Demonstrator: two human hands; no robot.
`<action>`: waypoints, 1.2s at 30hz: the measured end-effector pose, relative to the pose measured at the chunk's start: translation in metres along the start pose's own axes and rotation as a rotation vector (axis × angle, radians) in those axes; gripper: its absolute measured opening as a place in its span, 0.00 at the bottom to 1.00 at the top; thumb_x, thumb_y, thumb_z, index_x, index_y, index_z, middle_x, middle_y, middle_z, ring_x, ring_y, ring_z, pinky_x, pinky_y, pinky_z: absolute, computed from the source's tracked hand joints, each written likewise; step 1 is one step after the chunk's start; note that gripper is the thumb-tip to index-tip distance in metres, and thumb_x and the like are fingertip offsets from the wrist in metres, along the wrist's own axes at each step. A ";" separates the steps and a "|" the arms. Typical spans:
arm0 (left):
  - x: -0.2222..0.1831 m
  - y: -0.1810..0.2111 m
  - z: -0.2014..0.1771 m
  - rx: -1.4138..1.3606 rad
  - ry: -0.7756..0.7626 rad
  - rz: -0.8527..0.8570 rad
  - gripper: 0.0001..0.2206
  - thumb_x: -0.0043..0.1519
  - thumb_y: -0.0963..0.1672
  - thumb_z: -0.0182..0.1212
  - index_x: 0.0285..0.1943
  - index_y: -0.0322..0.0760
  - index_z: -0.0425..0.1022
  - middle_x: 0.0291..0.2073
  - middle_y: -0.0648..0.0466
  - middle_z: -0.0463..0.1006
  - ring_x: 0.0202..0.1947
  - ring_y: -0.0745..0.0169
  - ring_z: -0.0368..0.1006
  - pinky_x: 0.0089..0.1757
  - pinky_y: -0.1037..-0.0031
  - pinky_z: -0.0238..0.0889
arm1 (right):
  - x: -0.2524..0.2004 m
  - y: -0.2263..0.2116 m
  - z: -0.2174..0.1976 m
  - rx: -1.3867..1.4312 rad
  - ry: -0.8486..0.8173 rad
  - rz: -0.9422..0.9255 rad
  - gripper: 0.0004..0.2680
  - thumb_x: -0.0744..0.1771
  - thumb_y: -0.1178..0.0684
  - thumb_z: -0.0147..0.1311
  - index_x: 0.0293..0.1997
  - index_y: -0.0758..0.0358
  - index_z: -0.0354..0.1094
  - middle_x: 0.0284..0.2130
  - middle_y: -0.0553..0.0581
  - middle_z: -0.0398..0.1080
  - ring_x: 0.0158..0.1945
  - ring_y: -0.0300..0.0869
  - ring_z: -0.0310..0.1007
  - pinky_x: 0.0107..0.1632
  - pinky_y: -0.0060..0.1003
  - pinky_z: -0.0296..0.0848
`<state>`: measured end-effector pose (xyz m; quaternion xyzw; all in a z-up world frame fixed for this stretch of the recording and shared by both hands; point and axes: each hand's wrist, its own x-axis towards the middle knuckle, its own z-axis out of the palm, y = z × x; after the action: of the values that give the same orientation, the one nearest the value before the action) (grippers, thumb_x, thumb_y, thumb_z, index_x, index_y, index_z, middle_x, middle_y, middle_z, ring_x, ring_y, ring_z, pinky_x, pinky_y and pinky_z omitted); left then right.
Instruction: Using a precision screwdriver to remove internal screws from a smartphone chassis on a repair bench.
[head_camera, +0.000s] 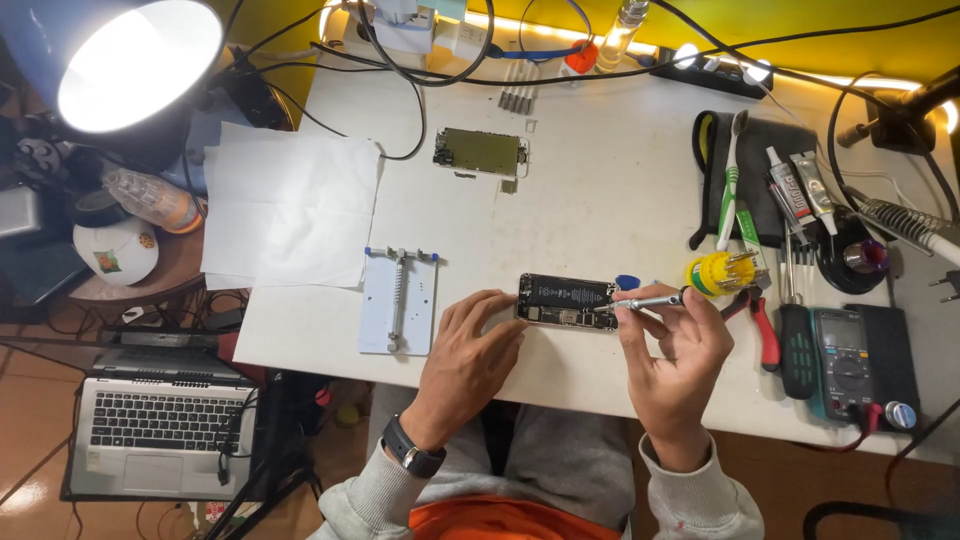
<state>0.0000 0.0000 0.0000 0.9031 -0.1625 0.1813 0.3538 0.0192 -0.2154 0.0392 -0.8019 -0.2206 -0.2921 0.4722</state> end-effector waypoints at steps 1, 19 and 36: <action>0.000 0.000 0.000 0.000 0.001 0.000 0.07 0.59 0.41 0.68 0.44 0.47 0.84 0.48 0.53 0.81 0.59 0.53 0.74 0.57 0.61 0.66 | 0.001 -0.001 0.001 0.000 -0.001 0.000 0.27 0.67 0.70 0.55 0.69 0.64 0.37 0.46 0.71 0.69 0.46 0.57 0.80 0.46 0.46 0.83; 0.001 -0.002 -0.007 -0.076 -0.052 0.081 0.10 0.64 0.39 0.64 0.53 0.38 0.73 0.57 0.46 0.73 0.61 0.46 0.67 0.56 0.56 0.64 | 0.004 -0.018 -0.011 0.104 0.003 0.126 0.25 0.69 0.73 0.48 0.69 0.51 0.40 0.43 0.77 0.68 0.45 0.58 0.76 0.49 0.44 0.80; 0.005 -0.001 -0.006 -0.213 0.119 -0.018 0.05 0.64 0.37 0.60 0.47 0.28 0.77 0.46 0.46 0.80 0.51 0.47 0.75 0.54 0.60 0.72 | -0.001 -0.006 -0.009 0.082 0.107 0.173 0.24 0.70 0.71 0.44 0.69 0.51 0.36 0.42 0.81 0.65 0.42 0.63 0.76 0.55 0.57 0.79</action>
<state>0.0034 0.0038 0.0055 0.8496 -0.1513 0.2130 0.4582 0.0123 -0.2204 0.0458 -0.7812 -0.1366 -0.2833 0.5392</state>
